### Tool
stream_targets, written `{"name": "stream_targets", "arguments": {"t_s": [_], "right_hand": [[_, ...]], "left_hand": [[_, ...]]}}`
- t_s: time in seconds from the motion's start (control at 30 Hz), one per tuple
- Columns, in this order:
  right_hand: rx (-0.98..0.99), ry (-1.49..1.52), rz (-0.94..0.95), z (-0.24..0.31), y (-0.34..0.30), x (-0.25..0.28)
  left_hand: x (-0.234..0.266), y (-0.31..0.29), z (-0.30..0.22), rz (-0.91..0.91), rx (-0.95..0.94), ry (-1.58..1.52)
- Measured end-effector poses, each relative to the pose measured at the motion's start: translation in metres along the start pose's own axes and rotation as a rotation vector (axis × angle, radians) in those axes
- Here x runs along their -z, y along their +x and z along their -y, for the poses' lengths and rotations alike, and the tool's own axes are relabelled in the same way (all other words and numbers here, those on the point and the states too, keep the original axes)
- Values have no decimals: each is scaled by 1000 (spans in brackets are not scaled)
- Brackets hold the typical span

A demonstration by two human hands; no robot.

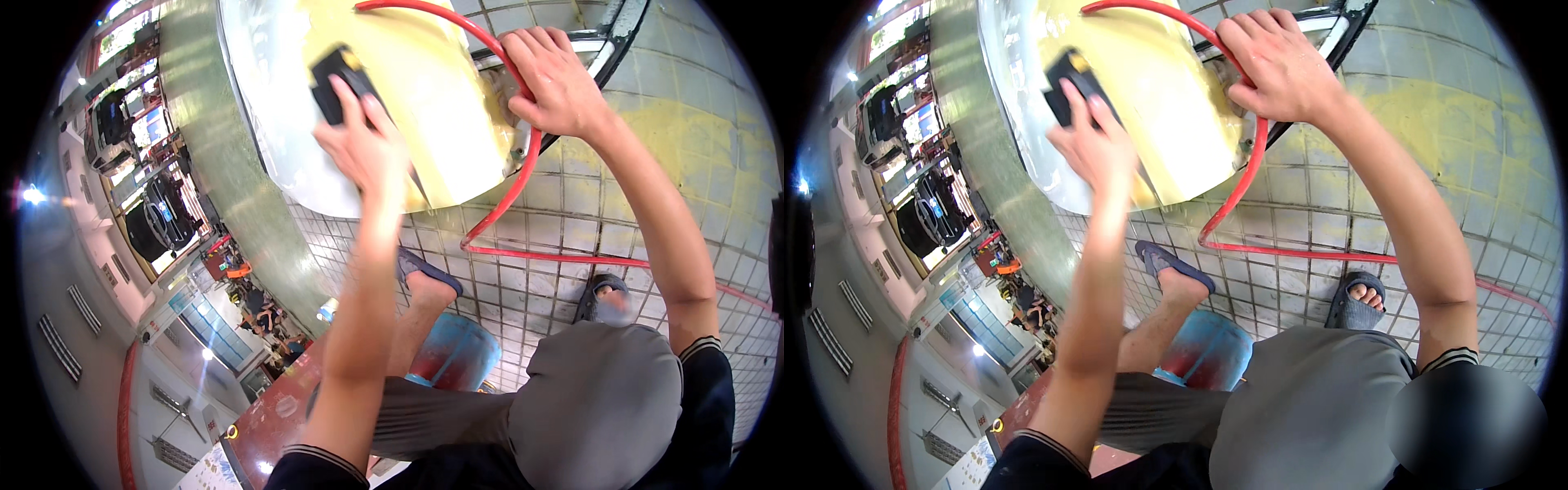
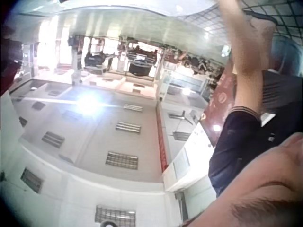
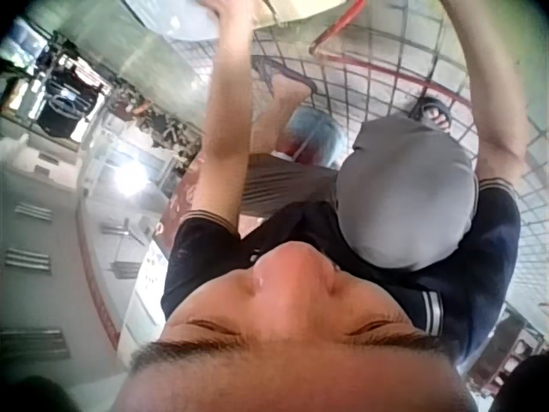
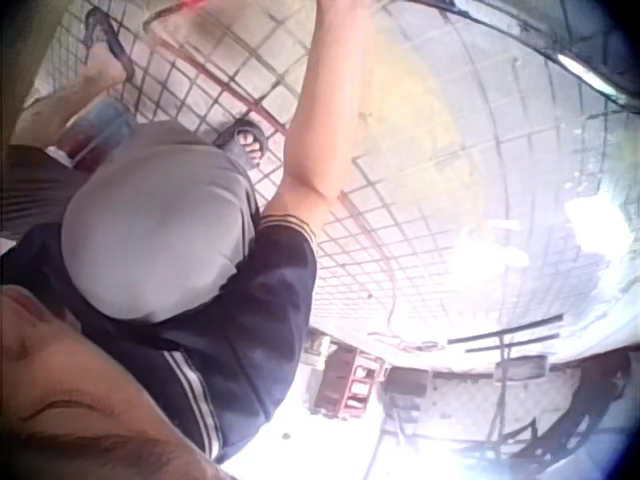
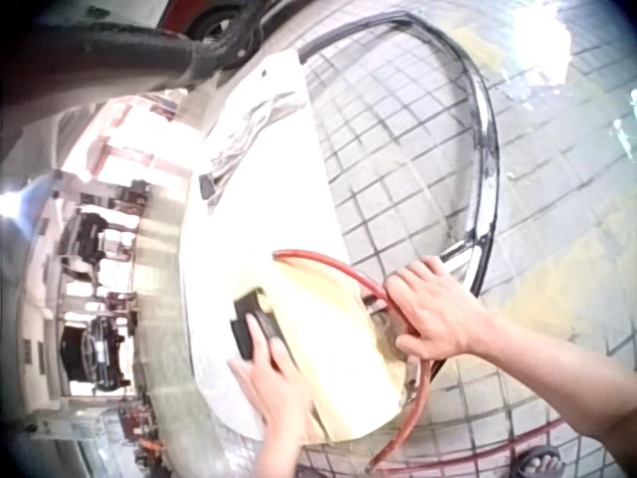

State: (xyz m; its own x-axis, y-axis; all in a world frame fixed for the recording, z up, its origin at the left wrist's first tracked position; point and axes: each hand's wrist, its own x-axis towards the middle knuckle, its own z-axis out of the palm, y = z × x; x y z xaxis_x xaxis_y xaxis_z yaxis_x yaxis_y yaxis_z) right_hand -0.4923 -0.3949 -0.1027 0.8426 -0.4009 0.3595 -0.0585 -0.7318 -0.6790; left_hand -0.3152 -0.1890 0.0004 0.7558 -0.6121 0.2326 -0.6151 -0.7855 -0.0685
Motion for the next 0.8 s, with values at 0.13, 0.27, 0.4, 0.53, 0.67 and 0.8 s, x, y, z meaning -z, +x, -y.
{"name": "stream_targets", "arguments": {"t_s": [0.13, 0.27, 0.4, 0.53, 0.67, 0.8], "right_hand": [[27, 7, -14, 1, 3, 0], [30, 2, -8, -6, -3, 3], [73, 2, -82, 0, -4, -1], [42, 100, -106, 17, -9, 10], [-58, 277, -55, 63, -39, 18], [-136, 380, -21, 97, -69, 25]], "left_hand": [[-17, 82, 14, -132, 183, 109], [-9, 7, -8, -58, 102, 18], [10, -108, -21, -92, -55, -41], [20, -94, -12, 8, -80, -140], [2, -8, 15, 2, -53, -23], [-22, 106, 35, -73, 9, 29]]}}
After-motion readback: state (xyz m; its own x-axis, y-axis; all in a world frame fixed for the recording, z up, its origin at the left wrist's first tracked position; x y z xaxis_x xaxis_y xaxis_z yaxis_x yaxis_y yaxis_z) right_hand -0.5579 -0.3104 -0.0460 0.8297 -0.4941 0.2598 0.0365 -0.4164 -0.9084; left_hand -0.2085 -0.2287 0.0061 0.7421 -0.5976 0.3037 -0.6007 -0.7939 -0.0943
